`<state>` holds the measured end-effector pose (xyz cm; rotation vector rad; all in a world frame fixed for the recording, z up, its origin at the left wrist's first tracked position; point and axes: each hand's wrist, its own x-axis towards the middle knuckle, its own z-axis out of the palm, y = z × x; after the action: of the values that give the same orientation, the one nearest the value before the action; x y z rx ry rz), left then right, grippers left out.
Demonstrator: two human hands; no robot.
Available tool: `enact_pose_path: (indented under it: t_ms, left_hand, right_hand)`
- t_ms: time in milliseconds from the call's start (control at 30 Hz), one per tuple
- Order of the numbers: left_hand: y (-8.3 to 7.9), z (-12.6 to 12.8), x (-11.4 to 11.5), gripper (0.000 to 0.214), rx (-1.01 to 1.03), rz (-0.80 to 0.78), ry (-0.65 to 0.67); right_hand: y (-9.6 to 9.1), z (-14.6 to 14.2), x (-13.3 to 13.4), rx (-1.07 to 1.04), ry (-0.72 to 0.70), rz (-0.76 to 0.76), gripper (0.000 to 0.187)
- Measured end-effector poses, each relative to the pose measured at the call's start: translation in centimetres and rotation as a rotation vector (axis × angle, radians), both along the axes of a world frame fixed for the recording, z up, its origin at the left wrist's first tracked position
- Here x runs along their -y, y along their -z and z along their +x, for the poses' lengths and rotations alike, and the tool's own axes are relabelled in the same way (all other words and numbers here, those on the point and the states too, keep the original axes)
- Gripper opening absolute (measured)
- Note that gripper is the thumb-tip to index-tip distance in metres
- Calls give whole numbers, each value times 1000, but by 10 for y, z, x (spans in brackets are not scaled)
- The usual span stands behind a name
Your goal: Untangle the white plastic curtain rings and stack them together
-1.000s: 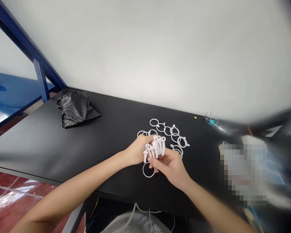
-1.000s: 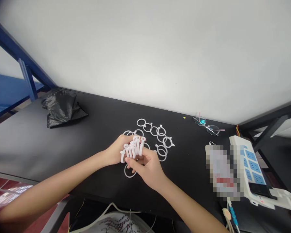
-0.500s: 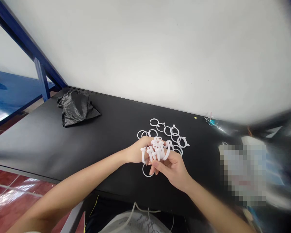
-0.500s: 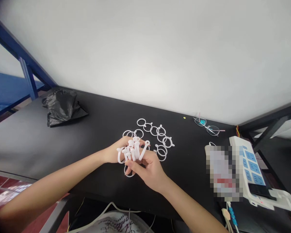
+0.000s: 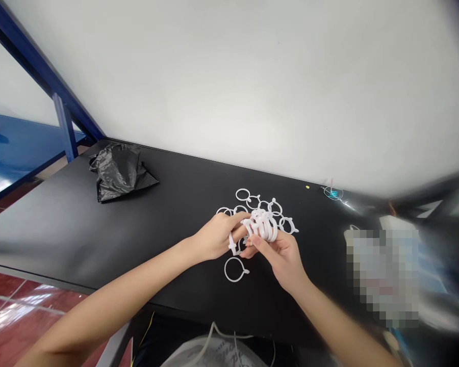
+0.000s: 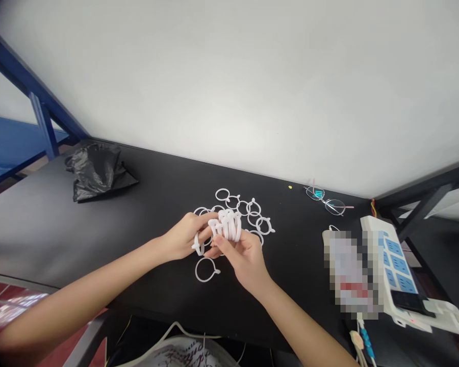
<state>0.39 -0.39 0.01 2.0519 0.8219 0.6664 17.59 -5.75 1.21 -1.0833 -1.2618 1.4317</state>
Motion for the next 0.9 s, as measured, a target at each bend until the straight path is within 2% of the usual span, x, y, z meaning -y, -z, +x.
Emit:
enact_pose_path:
  t_ms: [167, 267, 333, 467, 700, 767, 900]
  left_hand:
    - [8, 0, -1, 24, -312, 352, -82]
    - [13, 0, -2, 20, -385, 432, -63]
    - [13, 0, -1, 19, -369, 390, -15]
    - [7, 0, 0, 20, -253, 204, 51]
    - [5, 0, -3, 35, 16, 49, 69]
    - [4, 0, -3, 33, 29, 22, 47]
    - [-2, -2, -3, 17, 38, -95, 58]
  right_hand:
    - [-2, 4, -5, 12, -25, -35, 26]
    - [-2, 4, -3, 34, -49, -5, 24]
    - [-1, 5, -1, 68, -51, 42, 23]
    - [1, 8, 1, 113, -47, 100, 21]
    - [-4, 7, 3, 31, -56, 64, 23]
    - [-3, 6, 3, 2, -61, 39, 23]
    - [2, 5, 1, 21, -55, 43, 24]
